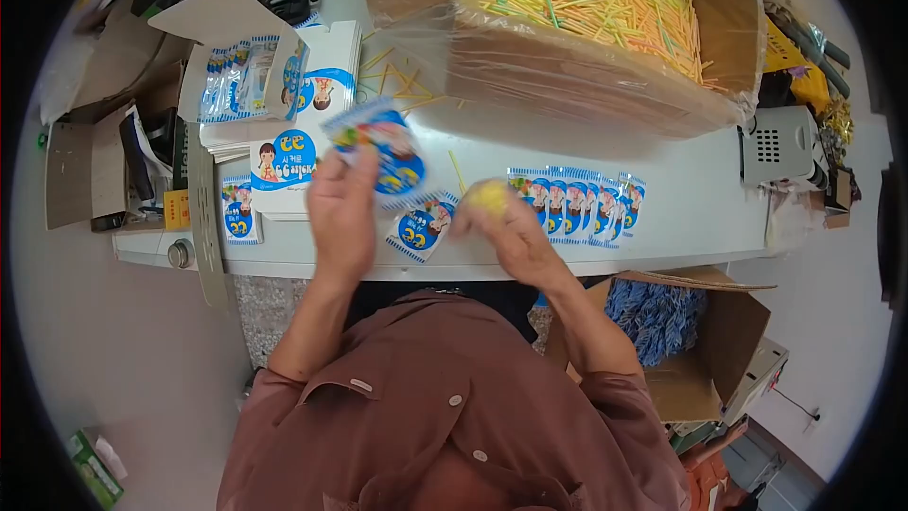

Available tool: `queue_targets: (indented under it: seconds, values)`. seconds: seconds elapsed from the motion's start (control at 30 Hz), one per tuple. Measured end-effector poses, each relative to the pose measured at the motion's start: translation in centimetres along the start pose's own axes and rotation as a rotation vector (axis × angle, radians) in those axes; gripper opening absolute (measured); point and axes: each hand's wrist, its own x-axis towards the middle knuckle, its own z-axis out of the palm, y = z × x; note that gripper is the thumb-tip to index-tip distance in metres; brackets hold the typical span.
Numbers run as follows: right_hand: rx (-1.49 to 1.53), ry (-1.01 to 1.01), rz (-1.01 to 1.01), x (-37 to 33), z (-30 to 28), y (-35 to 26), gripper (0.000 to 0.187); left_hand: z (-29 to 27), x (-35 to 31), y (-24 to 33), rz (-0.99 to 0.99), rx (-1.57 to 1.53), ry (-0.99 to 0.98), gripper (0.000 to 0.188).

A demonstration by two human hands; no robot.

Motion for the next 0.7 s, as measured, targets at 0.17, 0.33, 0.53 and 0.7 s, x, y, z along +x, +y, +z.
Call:
queue_targets:
  seconds: [0.17,0.33,0.53,0.7]
  values:
    - [-0.371,0.701,-0.257,1.8,-1.4,0.7,0.015,-0.1,-0.3,0.9,-0.048,-0.211,0.094,0.024]
    - [-0.553,0.661,-0.257,2.7,-1.5,2.9,0.017,-0.1,-0.9,0.0,-0.108,-0.228,0.073,0.024]
    - [-0.538,0.642,-0.222,2.5,-1.5,2.3,0.020,0.4,-1.4,0.2,-0.267,-0.127,-0.010,0.022]
    - [-0.139,0.790,-0.163,2.6,-1.8,0.9,0.015,0.0,-1.9,-1.2,-0.350,0.023,-0.080,0.017]
